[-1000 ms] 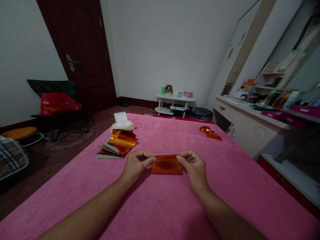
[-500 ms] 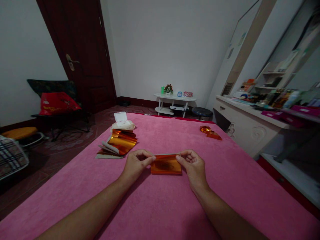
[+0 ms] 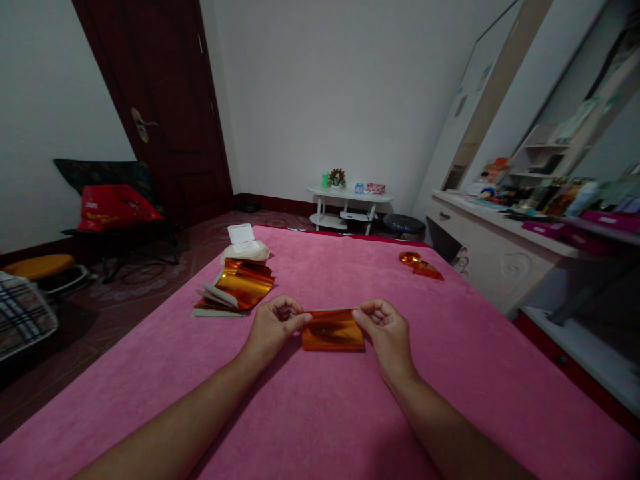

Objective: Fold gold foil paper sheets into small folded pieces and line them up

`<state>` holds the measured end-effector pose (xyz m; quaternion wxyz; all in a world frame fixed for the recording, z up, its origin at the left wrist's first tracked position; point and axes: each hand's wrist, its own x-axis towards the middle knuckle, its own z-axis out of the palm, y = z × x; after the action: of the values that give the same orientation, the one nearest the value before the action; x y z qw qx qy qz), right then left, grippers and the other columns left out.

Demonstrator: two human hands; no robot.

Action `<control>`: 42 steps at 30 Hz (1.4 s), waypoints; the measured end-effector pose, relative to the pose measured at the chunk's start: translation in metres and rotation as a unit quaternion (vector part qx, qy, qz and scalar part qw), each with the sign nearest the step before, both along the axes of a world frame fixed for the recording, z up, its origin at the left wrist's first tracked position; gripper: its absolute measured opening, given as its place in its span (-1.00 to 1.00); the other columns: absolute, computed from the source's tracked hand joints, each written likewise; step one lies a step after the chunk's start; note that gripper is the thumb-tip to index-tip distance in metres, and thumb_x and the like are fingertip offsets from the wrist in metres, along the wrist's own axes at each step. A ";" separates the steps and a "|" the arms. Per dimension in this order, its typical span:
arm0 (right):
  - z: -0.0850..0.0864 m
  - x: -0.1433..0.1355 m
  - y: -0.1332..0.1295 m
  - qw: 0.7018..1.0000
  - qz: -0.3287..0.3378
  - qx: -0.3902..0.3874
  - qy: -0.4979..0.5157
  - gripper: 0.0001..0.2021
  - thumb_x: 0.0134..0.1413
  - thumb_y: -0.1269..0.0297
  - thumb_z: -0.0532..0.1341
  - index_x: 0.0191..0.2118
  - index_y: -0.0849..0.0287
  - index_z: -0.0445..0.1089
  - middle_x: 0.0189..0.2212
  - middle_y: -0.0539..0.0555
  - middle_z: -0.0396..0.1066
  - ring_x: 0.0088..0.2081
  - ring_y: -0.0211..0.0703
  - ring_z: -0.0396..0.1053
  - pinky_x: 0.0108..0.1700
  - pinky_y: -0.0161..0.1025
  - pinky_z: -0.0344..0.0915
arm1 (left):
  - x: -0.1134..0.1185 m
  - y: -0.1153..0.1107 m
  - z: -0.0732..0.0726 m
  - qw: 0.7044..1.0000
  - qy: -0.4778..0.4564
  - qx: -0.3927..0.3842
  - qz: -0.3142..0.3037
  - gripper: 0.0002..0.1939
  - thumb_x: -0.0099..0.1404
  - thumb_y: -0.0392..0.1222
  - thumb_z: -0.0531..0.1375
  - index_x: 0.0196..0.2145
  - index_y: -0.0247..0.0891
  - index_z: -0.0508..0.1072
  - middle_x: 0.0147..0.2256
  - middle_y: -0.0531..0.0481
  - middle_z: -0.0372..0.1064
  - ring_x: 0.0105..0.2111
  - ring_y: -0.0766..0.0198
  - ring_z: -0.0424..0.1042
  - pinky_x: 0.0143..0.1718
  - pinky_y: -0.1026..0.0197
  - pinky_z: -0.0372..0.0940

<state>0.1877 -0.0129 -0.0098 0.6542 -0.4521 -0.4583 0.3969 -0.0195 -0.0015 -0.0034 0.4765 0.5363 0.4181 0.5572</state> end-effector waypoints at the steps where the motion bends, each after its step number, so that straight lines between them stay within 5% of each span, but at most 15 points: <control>1: -0.001 0.000 0.000 1.000 -0.001 0.001 -0.001 -0.74 -0.24 0.21 0.41 -0.43 0.16 0.35 -0.50 -0.05 0.38 -0.42 -0.23 0.37 -0.34 -0.30 0.32 | 0.000 0.000 -0.001 1.000 -0.001 0.001 -0.002 -0.74 -0.07 -0.20 0.38 -0.55 -0.32 0.36 -0.65 0.11 0.33 -0.67 0.44 0.29 -0.61 0.40 0.19; 12: -0.001 0.000 0.001 1.000 -0.004 -0.008 -0.007 -0.71 -0.25 0.18 0.41 -0.42 0.16 0.35 -0.51 -0.05 0.38 -0.44 -0.24 0.36 -0.37 -0.32 0.30 | 0.002 -0.002 0.003 1.000 -0.015 -0.005 0.011 -0.70 -0.13 -0.17 0.41 -0.54 -0.31 0.36 -0.66 0.13 0.31 -0.68 0.43 0.29 -0.64 0.39 0.18; 20: 0.000 -0.004 -0.002 0.987 0.133 -0.050 -0.080 -0.71 -0.17 0.09 0.36 -0.35 0.19 0.45 -0.40 0.06 0.49 -0.36 -0.12 0.42 -0.28 -0.24 0.33 | -0.004 0.003 -0.003 0.997 -0.059 -0.003 0.040 -0.70 -0.07 -0.23 0.39 -0.47 -0.30 0.32 -0.60 0.15 0.35 -0.63 0.46 0.29 -0.59 0.42 0.19; 28: -0.006 0.000 -0.002 0.985 0.105 -0.031 -0.137 -0.69 0.00 0.02 0.24 -0.42 0.21 0.45 -0.50 0.01 0.41 -0.43 -0.18 0.34 -0.39 -0.32 0.24 | 0.000 0.001 0.000 0.998 -0.045 -0.011 0.030 -0.66 -0.12 -0.18 0.41 -0.50 -0.30 0.31 -0.59 0.12 0.37 -0.64 0.44 0.30 -0.62 0.40 0.21; 42: -0.004 0.001 -0.006 0.985 0.035 -0.040 -0.164 -0.61 -0.01 -0.06 0.18 -0.50 0.21 0.43 -0.62 -0.04 0.25 -0.53 -0.26 0.18 -0.52 -0.36 0.06 | 0.001 -0.001 0.001 0.999 -0.032 -0.011 0.022 -0.66 -0.13 -0.14 0.41 -0.47 -0.30 0.37 -0.62 0.13 0.35 -0.66 0.42 0.31 -0.61 0.38 0.22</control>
<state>0.1883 -0.0185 -0.0138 0.5374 -0.5206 -0.5583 0.3585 -0.0184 -0.0024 -0.0027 0.4827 0.5040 0.4206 0.5798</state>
